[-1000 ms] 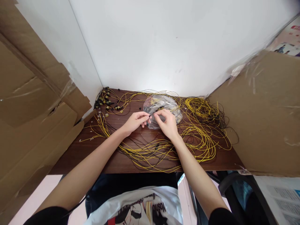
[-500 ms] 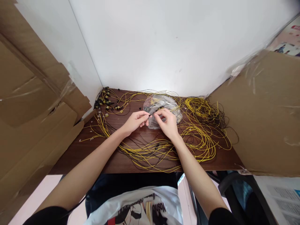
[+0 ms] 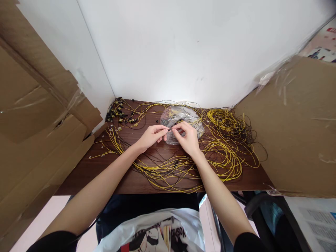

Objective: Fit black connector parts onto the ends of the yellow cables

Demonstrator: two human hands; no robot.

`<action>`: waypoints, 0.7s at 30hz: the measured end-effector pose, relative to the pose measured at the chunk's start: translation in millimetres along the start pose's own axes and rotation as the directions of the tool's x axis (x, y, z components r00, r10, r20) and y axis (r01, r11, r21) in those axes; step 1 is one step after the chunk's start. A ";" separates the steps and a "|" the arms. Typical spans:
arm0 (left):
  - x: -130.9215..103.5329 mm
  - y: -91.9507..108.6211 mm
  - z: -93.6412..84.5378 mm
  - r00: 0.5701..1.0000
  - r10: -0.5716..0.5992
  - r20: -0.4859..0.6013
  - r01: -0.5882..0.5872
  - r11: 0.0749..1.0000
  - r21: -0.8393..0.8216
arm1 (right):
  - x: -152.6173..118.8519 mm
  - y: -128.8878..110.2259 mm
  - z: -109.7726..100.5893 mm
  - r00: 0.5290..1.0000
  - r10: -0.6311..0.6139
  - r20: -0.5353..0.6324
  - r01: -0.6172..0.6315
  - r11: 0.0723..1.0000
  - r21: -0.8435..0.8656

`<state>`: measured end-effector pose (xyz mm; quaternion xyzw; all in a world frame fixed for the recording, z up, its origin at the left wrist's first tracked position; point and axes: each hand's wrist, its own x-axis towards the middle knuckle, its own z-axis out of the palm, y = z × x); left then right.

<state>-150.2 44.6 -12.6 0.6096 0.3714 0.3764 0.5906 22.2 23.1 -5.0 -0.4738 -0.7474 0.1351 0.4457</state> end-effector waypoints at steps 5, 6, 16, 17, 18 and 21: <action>-1.6 0.9 1.0 1.000 -0.010 0.010 0.010 1.000 0.016 | 0.3 -1.5 -0.7 0.999 0.032 -0.015 -0.032 0.999 -0.018; -1.8 1.1 1.3 1.000 -0.009 0.014 0.008 1.000 0.021 | 0.4 -1.7 -0.8 0.999 0.035 -0.020 -0.035 0.999 -0.017; -2.3 1.5 1.7 1.000 0.008 0.010 -0.008 0.996 0.084 | 0.7 -0.9 -0.8 0.998 0.042 -0.039 -0.043 0.999 -0.016; -2.1 1.5 1.8 1.000 0.008 0.011 -0.009 0.996 0.086 | 0.6 -0.9 -0.8 0.998 0.041 -0.042 -0.041 0.999 -0.014; -2.1 1.6 1.9 1.000 0.008 0.012 -0.009 0.996 0.086 | 0.6 -1.0 -0.8 0.998 0.041 -0.043 -0.041 0.999 -0.012; -2.4 3.1 2.8 1.000 0.002 0.011 -0.003 0.997 0.081 | 0.7 -1.4 -1.1 0.998 0.046 -0.041 -0.047 0.999 -0.013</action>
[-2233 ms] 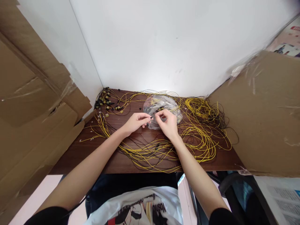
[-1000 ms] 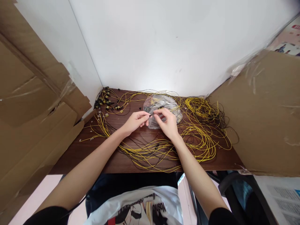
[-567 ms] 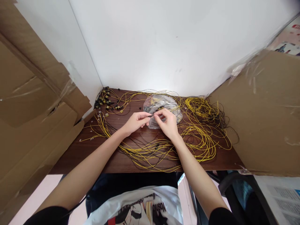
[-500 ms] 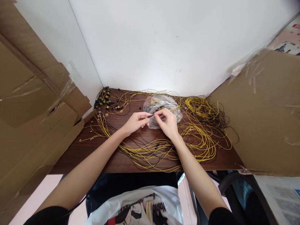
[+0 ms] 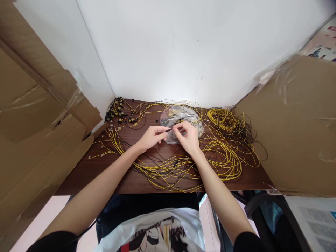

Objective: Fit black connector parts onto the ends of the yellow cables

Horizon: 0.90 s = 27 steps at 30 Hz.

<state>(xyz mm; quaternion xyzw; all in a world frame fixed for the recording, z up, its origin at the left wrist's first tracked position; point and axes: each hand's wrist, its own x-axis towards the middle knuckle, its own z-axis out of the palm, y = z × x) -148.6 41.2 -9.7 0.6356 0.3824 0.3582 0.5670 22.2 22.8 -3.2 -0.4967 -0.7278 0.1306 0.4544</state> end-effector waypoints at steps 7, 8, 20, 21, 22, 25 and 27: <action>-0.7 -0.1 0.2 1.000 0.005 0.006 -0.005 1.000 0.016 | 0.2 0.0 0.3 1.000 -0.003 0.001 0.003 1.000 0.007; -0.5 -0.9 -0.1 1.000 0.009 0.011 -0.009 1.000 0.022 | 0.1 0.0 0.4 1.000 -0.002 0.002 0.002 1.000 0.007; 0.8 -5.6 -3.0 0.998 0.038 0.044 -0.042 0.993 0.113 | -0.2 -1.2 0.2 1.000 -0.007 0.011 0.006 1.000 0.007; 0.6 -5.5 -3.0 0.999 0.036 0.041 -0.041 0.990 0.132 | -0.3 -1.1 0.2 1.000 -0.005 0.013 0.004 1.000 0.006; 0.4 -5.3 -3.0 0.999 0.036 0.038 -0.041 0.988 0.150 | -0.3 -0.9 0.2 1.000 -0.003 0.014 0.003 1.000 0.005; 0.3 -5.9 -3.0 0.998 0.049 0.038 -0.055 0.983 0.175 | -0.4 0.3 0.7 1.000 -0.003 0.017 0.003 1.000 0.010; 0.6 -7.2 -3.1 0.997 0.056 0.045 -0.063 0.982 0.176 | -0.5 1.1 1.2 1.000 -0.002 0.019 0.001 1.000 0.011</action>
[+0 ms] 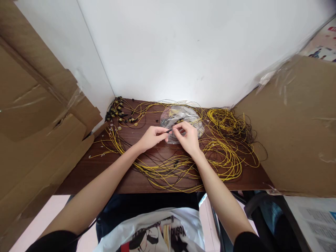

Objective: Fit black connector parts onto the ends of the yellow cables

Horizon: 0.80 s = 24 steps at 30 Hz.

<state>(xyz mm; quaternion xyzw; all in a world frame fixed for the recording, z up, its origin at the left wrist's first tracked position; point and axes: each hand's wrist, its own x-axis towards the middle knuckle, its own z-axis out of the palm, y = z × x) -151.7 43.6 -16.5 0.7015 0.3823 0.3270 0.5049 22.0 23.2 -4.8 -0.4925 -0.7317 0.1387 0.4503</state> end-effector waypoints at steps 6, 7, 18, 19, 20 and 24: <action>-0.4 -0.6 -0.6 0.999 0.017 0.039 -0.019 0.999 0.044 | 0.0 0.1 0.4 1.000 -0.003 0.000 0.003 1.000 0.007; -0.7 0.2 -0.6 0.999 0.023 0.049 -0.026 0.998 0.049 | 0.1 0.0 0.3 1.000 -0.003 0.002 0.003 1.000 0.006; -1.2 2.1 -0.1 0.998 0.024 0.062 -0.026 0.999 0.027 | 0.1 -0.5 0.1 1.000 0.007 0.017 -0.007 1.000 -0.003; -1.2 2.1 -0.1 0.998 0.025 0.061 -0.026 0.999 0.022 | 0.0 -0.7 0.0 1.000 0.007 0.018 -0.007 1.000 -0.003; -1.1 2.2 0.0 0.998 0.025 0.060 -0.026 1.000 0.015 | 0.1 -0.8 -0.1 1.000 0.006 0.018 -0.006 1.000 -0.002; -1.3 2.9 0.7 0.998 0.017 0.058 -0.017 1.000 -0.004 | 0.1 -0.4 -0.2 1.000 -0.001 0.021 0.001 1.000 0.002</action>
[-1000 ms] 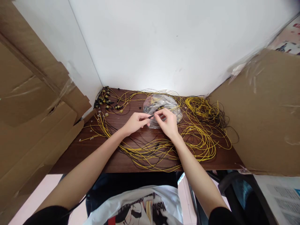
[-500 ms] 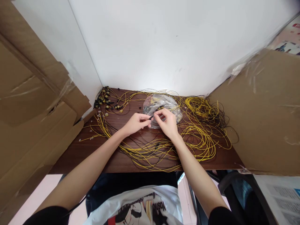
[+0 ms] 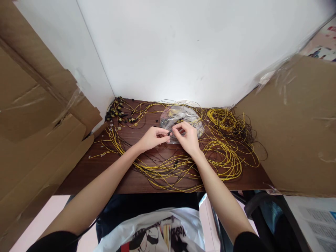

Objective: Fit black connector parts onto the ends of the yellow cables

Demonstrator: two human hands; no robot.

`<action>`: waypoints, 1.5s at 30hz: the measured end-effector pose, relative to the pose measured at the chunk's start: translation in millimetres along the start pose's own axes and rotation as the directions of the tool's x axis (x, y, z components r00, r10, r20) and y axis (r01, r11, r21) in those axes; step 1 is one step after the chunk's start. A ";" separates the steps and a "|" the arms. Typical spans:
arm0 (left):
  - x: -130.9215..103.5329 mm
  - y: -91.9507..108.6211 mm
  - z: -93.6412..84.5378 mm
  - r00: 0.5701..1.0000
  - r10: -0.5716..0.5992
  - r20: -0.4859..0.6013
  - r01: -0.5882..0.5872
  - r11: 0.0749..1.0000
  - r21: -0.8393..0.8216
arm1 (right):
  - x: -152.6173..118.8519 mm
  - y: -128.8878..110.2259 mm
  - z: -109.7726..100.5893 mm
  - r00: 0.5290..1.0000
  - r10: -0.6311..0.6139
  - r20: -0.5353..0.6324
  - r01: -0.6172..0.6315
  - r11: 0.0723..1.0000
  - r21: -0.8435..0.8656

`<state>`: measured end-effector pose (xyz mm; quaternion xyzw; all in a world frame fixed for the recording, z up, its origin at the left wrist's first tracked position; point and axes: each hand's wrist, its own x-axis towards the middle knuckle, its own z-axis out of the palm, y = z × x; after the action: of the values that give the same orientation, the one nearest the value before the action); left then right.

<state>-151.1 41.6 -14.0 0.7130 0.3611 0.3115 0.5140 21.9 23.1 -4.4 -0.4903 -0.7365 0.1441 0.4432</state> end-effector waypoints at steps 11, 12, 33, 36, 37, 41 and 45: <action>-0.3 2.8 -0.4 1.000 0.020 0.005 -0.020 0.999 0.051 | -0.3 1.5 0.9 1.000 -0.016 0.004 0.016 1.000 0.024; -0.1 3.1 -0.5 1.000 0.015 -0.001 -0.015 0.999 0.034 | -0.2 1.3 0.8 1.000 -0.028 0.012 0.027 0.999 0.031; 2.8 -2.4 0.0 1.000 -0.015 -0.022 0.013 0.994 -0.105 | 0.0 2.2 1.9 0.995 0.020 -0.093 -0.019 1.000 0.013; 2.7 -2.8 -0.4 1.000 -0.015 -0.019 0.013 0.995 -0.101 | 0.5 1.2 1.1 0.996 -0.013 -0.083 0.016 0.999 0.034; 2.7 -3.0 -0.6 1.000 -0.015 -0.018 0.013 0.995 -0.098 | 0.6 0.8 0.7 0.997 -0.033 -0.074 0.035 0.999 0.028; 2.8 -3.6 -0.9 1.000 -0.001 -0.019 0.000 0.997 -0.079 | 0.4 0.4 -0.9 0.994 -0.107 -0.036 0.105 0.993 -0.054; 2.3 -1.4 -0.5 1.000 0.008 -0.020 -0.010 0.998 -0.059 | -0.2 1.3 -1.0 0.991 -0.134 -0.023 0.129 0.981 -0.142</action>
<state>-150.5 44.1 -15.0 0.6959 0.3536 0.3315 0.5300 23.5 23.3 -4.7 -0.4729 -0.7684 0.0544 0.4278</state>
